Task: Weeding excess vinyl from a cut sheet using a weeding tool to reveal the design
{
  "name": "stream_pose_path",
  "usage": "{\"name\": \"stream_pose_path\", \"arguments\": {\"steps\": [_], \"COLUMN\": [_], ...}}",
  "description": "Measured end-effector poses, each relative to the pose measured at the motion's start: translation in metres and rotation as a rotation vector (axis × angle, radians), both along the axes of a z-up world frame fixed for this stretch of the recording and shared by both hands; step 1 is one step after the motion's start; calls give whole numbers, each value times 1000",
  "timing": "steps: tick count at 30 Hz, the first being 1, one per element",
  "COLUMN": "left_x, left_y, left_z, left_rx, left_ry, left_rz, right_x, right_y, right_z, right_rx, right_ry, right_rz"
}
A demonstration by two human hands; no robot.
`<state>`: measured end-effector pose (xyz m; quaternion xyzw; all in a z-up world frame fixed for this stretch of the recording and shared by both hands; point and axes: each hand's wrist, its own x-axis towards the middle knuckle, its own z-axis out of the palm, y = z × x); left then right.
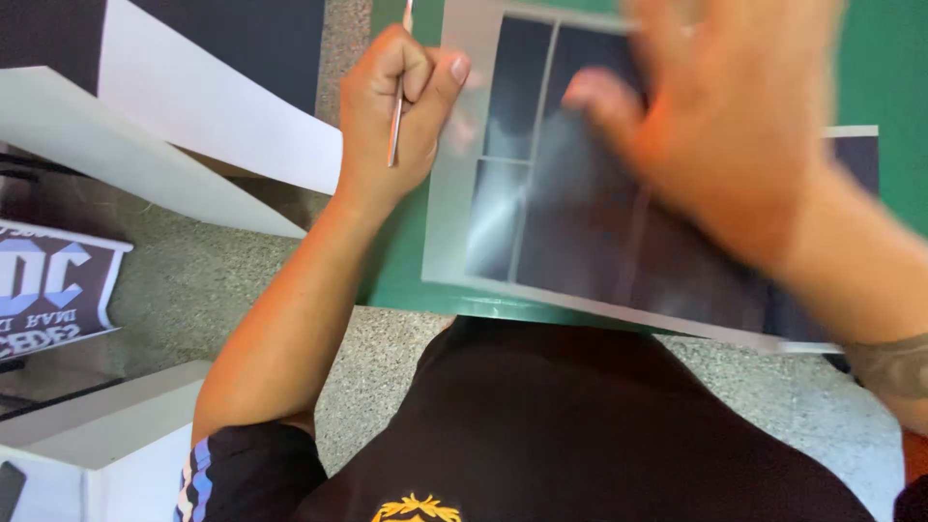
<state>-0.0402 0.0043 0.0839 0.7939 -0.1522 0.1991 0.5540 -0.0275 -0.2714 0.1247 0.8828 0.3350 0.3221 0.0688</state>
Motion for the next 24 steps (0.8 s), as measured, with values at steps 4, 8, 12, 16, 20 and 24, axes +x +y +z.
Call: {"name": "stream_pose_path", "arguments": {"steps": [4, 8, 12, 16, 20, 24], "left_x": [16, 15, 12, -1, -16, -36], "left_y": [16, 36, 45, 39, 40, 33], "left_z": [-66, -68, -63, -48, -35, -25], "left_rx": [29, 175, 170, 228, 94, 68], "left_ry": [117, 119, 94, 254, 187, 200], "left_rz": [59, 35, 26, -6, 62, -139], "right_x": [-42, -73, -85, -83, -96, -105], "right_y": [15, -1, -22, -54, -83, -92], "right_z": [-34, -48, -67, -89, -82, -70], "right_rx": [96, 77, 35, -18, 36, 68], "right_ry": [424, 627, 633, 707, 743, 822], "right_rz": [190, 96, -34, -167, -172, -231]}}
